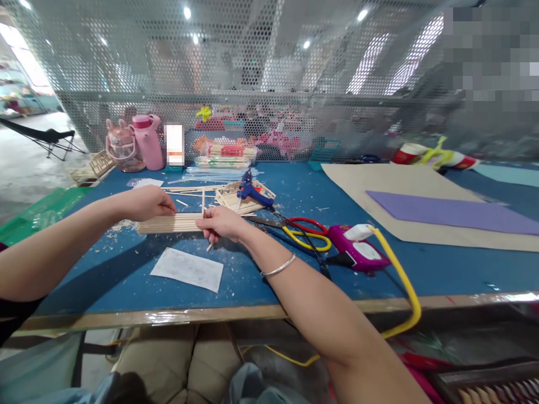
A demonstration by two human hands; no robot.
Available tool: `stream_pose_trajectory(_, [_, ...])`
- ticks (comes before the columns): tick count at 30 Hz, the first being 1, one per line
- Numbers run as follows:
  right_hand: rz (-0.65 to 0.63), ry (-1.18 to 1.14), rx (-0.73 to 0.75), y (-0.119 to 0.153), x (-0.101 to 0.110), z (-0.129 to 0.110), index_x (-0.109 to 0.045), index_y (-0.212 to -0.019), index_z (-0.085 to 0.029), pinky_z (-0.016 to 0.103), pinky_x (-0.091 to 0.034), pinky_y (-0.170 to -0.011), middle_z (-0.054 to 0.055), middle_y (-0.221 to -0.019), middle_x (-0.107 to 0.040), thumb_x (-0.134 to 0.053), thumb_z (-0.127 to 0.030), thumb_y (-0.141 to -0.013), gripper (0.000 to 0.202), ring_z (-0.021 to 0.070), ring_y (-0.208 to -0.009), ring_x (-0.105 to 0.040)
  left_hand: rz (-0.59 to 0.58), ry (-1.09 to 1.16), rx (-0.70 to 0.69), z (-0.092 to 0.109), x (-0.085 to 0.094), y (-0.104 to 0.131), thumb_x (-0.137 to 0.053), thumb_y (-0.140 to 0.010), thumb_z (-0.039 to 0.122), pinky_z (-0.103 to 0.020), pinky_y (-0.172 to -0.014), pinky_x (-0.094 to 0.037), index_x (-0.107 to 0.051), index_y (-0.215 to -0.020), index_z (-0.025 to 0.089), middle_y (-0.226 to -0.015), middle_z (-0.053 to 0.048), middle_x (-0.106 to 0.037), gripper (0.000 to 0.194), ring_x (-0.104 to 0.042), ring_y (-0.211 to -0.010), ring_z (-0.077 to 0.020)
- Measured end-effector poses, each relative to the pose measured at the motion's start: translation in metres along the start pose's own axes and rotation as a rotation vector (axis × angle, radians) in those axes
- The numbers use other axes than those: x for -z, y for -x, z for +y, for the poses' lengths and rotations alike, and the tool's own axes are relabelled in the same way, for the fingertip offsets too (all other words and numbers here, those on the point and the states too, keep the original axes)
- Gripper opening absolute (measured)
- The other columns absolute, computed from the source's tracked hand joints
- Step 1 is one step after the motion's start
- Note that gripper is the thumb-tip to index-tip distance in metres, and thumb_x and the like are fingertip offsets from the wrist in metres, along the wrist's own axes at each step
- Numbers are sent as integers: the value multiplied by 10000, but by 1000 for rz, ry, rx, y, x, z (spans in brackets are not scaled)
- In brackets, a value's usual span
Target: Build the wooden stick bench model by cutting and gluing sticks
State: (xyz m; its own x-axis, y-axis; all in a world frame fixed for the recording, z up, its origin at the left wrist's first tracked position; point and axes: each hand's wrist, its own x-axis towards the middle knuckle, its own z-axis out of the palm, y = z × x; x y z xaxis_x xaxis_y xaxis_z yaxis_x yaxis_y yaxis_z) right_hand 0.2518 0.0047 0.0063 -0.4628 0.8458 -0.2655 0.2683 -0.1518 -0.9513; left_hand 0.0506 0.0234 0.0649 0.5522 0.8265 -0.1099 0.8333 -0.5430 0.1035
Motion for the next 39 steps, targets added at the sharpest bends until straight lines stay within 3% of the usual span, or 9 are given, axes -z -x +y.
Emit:
stream_pose_trajectory(13, [-6, -19, -17, 1, 0, -1, -452, -582, -146, 123, -383, -322, -45, -401, -555, -502, -121, -843, 266, 43, -299, -474, 81, -106, -13, 0, -10, 4, -406, -773, 252, -266, -657, -388, -708, -914, 235, -912, -36, -712, 334, -601, -785, -197])
stream_pose_trajectory(20, [-4, -9, -34, 1, 1, -3, -453, -584, -144, 116, -382, -318, -46, -402, -550, -478, -122, -860, 278, 39, -300, -477, 51, -79, -36, 3, -14, 5, -336, -826, 239, -266, -686, -391, -692, -930, 211, -942, -45, -706, 373, -604, -789, -189])
stream_pose_trajectory(26, [-10, 0, -33, 2, 1, -2, -456, -590, -144, 118, -383, -322, -48, -408, -553, -489, -126, -855, 267, 37, -302, -476, 96, 4, -53, 3, -19, 5, -377, -815, 258, -276, -695, -406, -689, -892, 201, -900, -52, -708, 327, -605, -760, -185])
stream_pose_trajectory(29, [-8, 8, -6, 2, 2, -1, -461, -591, -146, 120, -383, -329, -47, -414, -557, -542, -165, -830, 254, 39, -312, -482, 277, 125, -3, 3, -17, 19, -400, -827, 318, -279, -705, -428, -686, -847, 204, -852, -41, -707, 308, -607, -759, -179])
stream_pose_trajectory(33, [-21, 26, 12, 0, 4, 1, -468, -590, -149, 125, -383, -335, -46, -415, -560, -588, -218, -799, 250, 41, -320, -484, 862, 481, 248, -11, -20, 37, -343, -866, 420, -256, -623, -466, -628, -1008, 172, -827, -63, -679, 403, -612, -700, -152])
stream_pose_trajectory(35, [-16, 12, 24, -1, 5, 2, -465, -579, -150, 125, -366, -327, -53, -395, -540, -594, -236, -791, 263, 38, -307, -465, 976, 624, 350, -25, -26, 38, -373, -851, 445, -241, -581, -470, -588, -1082, 159, -888, -81, -665, 426, -610, -721, -151])
stream_pose_trajectory(37, [-34, -33, 16, -1, 6, 2, -458, -567, -151, 127, -341, -315, -61, -374, -511, -601, -254, -779, 276, 35, -287, -436, 856, 782, 391, -38, -33, 34, -436, -820, 441, -229, -562, -472, -527, -1180, 163, -1016, -99, -643, 464, -610, -786, -158])
stream_pose_trajectory(39, [-75, -85, -27, 0, 6, 1, -456, -565, -151, 133, -318, -305, -66, -366, -491, -611, -270, -762, 278, 34, -274, -414, 627, 969, 366, -47, -39, 30, -409, -829, 455, -238, -618, -484, -534, -1176, 163, -1080, -105, -632, 470, -608, -875, -168])
